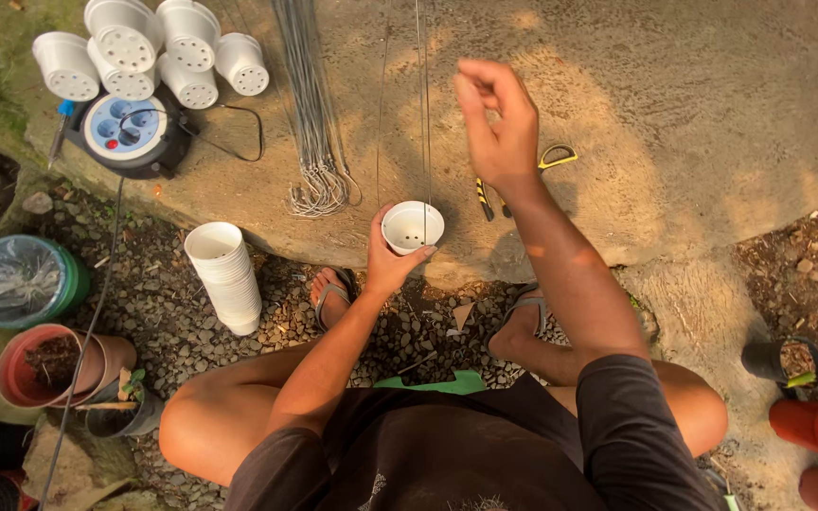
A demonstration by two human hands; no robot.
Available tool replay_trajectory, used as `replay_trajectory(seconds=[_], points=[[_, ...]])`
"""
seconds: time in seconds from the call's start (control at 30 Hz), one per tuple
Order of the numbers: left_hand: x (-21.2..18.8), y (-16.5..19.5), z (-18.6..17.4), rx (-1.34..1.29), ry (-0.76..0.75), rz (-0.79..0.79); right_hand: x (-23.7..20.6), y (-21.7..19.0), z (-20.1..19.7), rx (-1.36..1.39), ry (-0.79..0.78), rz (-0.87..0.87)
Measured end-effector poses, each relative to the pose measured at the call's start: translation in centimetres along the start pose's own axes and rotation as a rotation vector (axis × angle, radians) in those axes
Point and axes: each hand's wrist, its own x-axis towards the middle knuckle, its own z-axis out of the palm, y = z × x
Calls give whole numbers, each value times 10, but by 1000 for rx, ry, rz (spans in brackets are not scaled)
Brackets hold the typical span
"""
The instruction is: The person inserts metal wires through holes in a white plastic cup, then uses pliers to bend and secure the wires. They also use scissors to trim excess wire. The person works on their lap while seated on a small stool.
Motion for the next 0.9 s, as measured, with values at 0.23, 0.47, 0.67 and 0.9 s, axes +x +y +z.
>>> replay_trajectory(seconds=[0.23, 0.47, 0.67, 0.9], points=[[-3, 6, 15, 9, -40, 26, 33, -46, 9, 188, -54, -50], [-4, -4, 3, -7, -80, 26, 21, -33, 21, 412, -90, 101], [2, 3, -11, 267, -69, 154, 18, -28, 28, 413, -67, 24], [70, 86, -44, 276, 29, 612, 6, -11, 34, 304, -67, 10]])
